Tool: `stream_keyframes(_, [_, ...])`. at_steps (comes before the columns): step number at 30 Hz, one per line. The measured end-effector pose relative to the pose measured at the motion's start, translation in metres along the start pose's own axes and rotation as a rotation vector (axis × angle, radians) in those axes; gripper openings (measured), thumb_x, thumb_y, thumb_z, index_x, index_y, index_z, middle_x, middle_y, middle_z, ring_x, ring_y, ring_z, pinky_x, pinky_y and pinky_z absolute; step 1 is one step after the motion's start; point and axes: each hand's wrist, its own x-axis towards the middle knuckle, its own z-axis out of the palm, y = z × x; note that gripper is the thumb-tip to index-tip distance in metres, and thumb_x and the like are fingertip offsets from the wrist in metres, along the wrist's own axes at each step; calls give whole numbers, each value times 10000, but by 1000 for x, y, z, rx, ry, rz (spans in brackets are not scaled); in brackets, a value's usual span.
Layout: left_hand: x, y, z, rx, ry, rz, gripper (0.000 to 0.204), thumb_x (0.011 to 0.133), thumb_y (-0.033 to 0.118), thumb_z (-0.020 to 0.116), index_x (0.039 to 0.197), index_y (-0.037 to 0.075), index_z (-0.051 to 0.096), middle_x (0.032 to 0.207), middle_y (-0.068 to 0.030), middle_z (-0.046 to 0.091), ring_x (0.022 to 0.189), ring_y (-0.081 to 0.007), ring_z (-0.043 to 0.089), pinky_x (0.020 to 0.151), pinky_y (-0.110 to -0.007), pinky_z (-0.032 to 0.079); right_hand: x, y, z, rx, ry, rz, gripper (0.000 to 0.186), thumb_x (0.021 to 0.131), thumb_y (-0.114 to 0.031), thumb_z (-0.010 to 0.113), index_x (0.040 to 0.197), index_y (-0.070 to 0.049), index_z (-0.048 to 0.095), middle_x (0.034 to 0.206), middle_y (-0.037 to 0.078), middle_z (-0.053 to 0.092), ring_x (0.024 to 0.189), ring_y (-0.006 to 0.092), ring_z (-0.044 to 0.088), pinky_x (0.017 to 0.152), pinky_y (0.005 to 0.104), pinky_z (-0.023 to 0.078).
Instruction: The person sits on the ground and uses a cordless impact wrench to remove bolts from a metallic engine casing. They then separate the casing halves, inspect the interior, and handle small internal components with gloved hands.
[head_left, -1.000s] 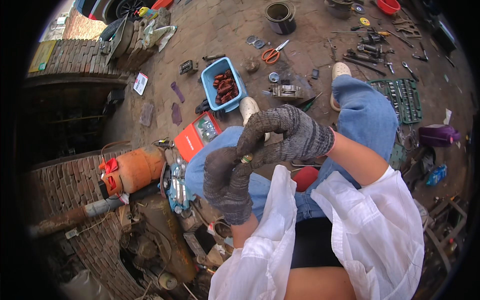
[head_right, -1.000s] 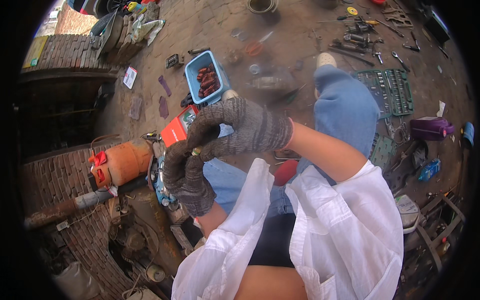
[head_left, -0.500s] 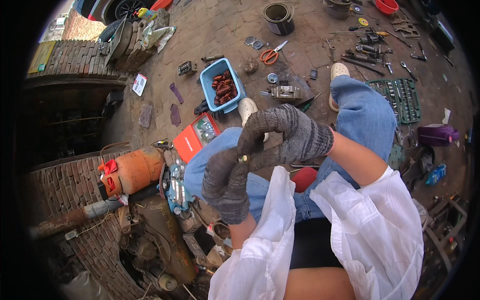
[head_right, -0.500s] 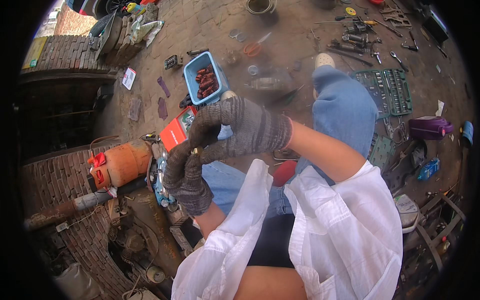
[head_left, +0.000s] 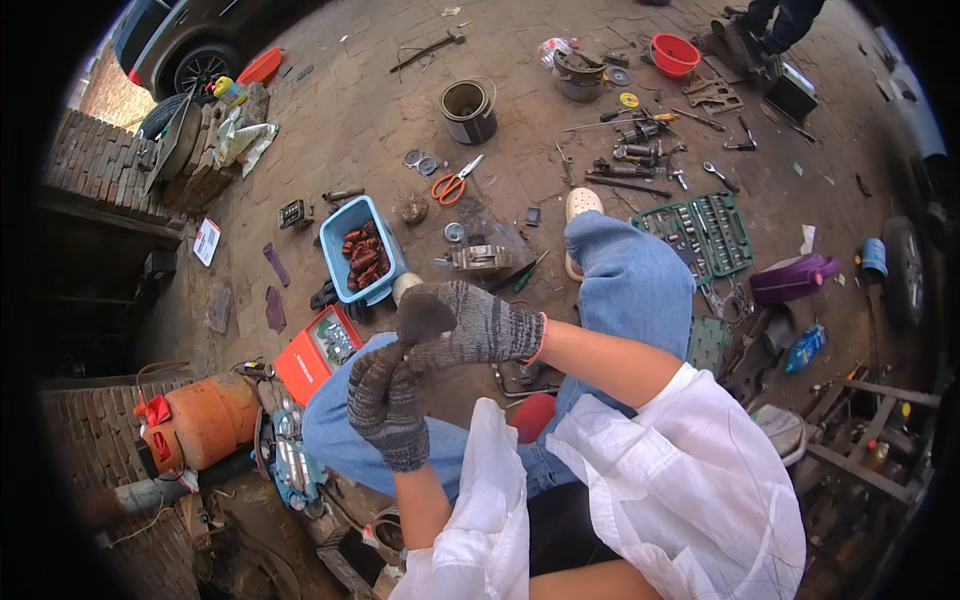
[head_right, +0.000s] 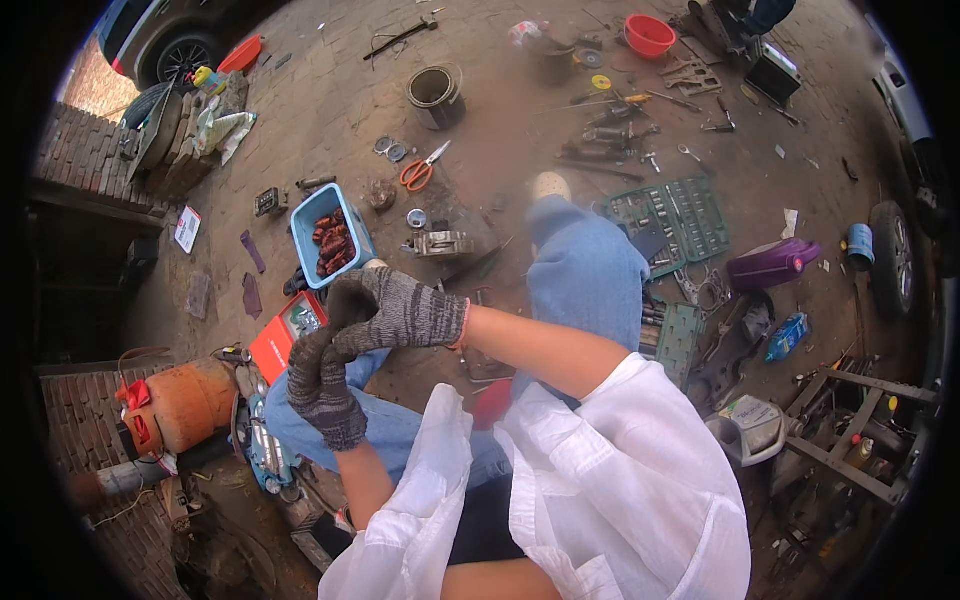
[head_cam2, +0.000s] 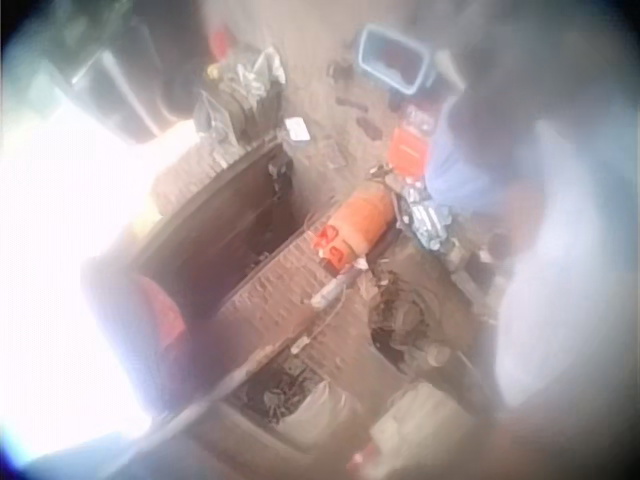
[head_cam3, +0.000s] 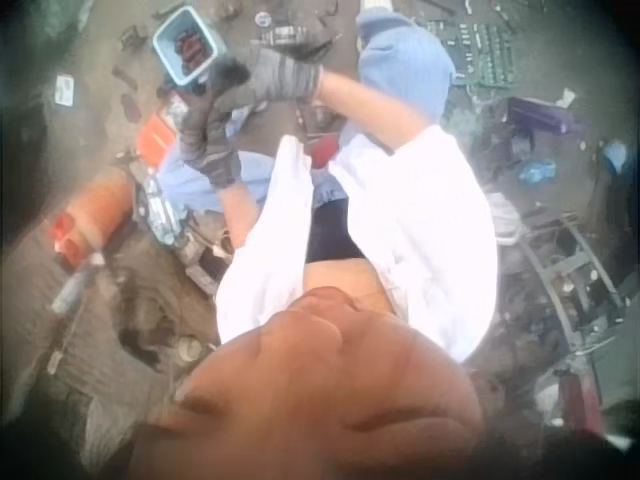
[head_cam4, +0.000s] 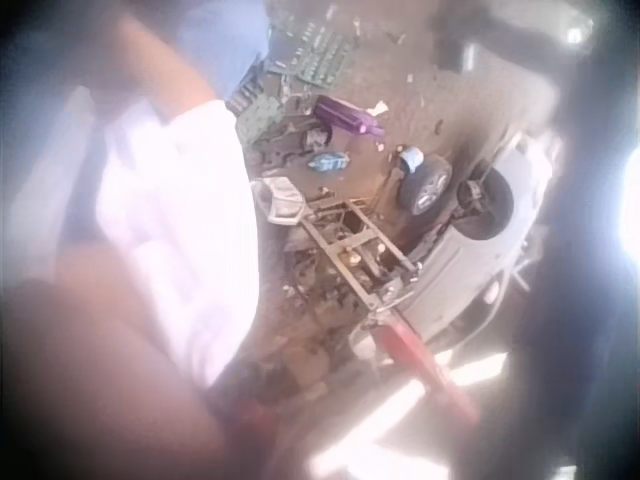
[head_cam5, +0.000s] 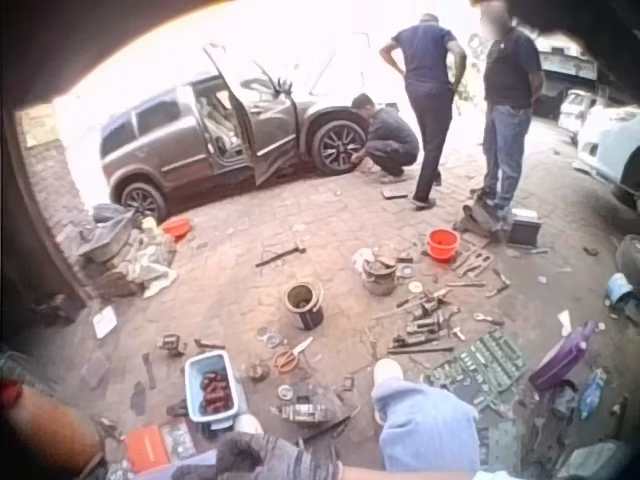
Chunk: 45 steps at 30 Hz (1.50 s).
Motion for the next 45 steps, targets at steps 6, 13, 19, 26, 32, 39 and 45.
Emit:
stream_keyframes(6, [51, -21, 3, -253, -100, -246, 188, 823, 31, 601, 1006, -3, 625, 883, -52, 629, 734, -113, 580, 663, -242, 481, 7, 27, -17, 649, 252, 87, 311, 795, -118, 612, 1088, -35, 550, 979, 53, 593, 889, 135, 555, 814, 284, 454])
stream_keyframes(13, [156, -57, 3, -159, -333, -416, 213, 815, 69, 622, 1016, -3, 628, 906, -72, 645, 780, -122, 593, 712, -252, 481, 5, 167, -66, 1439, 931, 288, 123, 830, -15, 511, 943, -4, 560, 834, 119, 587, 740, 211, 578, 717, 314, 532])
stream_keyframes(19, [184, -89, 19, 790, -596, 55, 271, 797, 212, 609, 1009, 43, 622, 1011, -151, 606, 918, -277, 588, 815, -365, 454, 3, 359, -78, 1588, 1147, 374, 72, 821, 16, 512, 876, -6, 553, 827, 126, 574, 716, 234, 560, 692, 313, 547])
stream_keyframes(26, [164, -119, 26, 858, -1098, 3, 392, 776, 351, 591, 1021, 45, 594, 979, -169, 575, 946, -320, 553, 840, -404, 429, 140, 439, -241, 63, 947, 572, 385, 806, 9, 525, 1186, -41, 489, 1027, 146, 528, 822, 211, 553, 710, 306, 512])
stream_keyframes(32, [169, -119, 6, 929, -1067, -121, 337, 747, 290, 595, 974, 41, 589, 984, -168, 569, 958, -307, 551, 821, -401, 446, 277, 276, -249, 913, 914, 379, 605, 910, -350, 435, 1383, -43, 215, 1446, 183, 182, 1289, 291, 302, 1001, 400, 348])
stream_keyframes(39, [166, -135, 22, 881, -1025, -36, 223, 715, 149, 570, 915, 56, 600, 957, -157, 563, 925, -295, 559, 783, -383, 468, 203, 382, -275, 70, 698, 288, 544, 918, -358, 426, 1338, -37, 299, 1360, 158, 360, 1219, 275, 408, 998, 411, 353])
stream_keyframes(45, [161, -139, 7, 952, -1037, -140, 421, 760, 337, 603, 1043, 27, 581, 1022, -179, 565, 972, -318, 553, 844, -399, 436, 55, 451, -131, 1063, 1193, 502, 370, 907, -290, 460, 1212, -81, 454, 1207, 84, 518, 1045, 240, 534, 861, 373, 429])
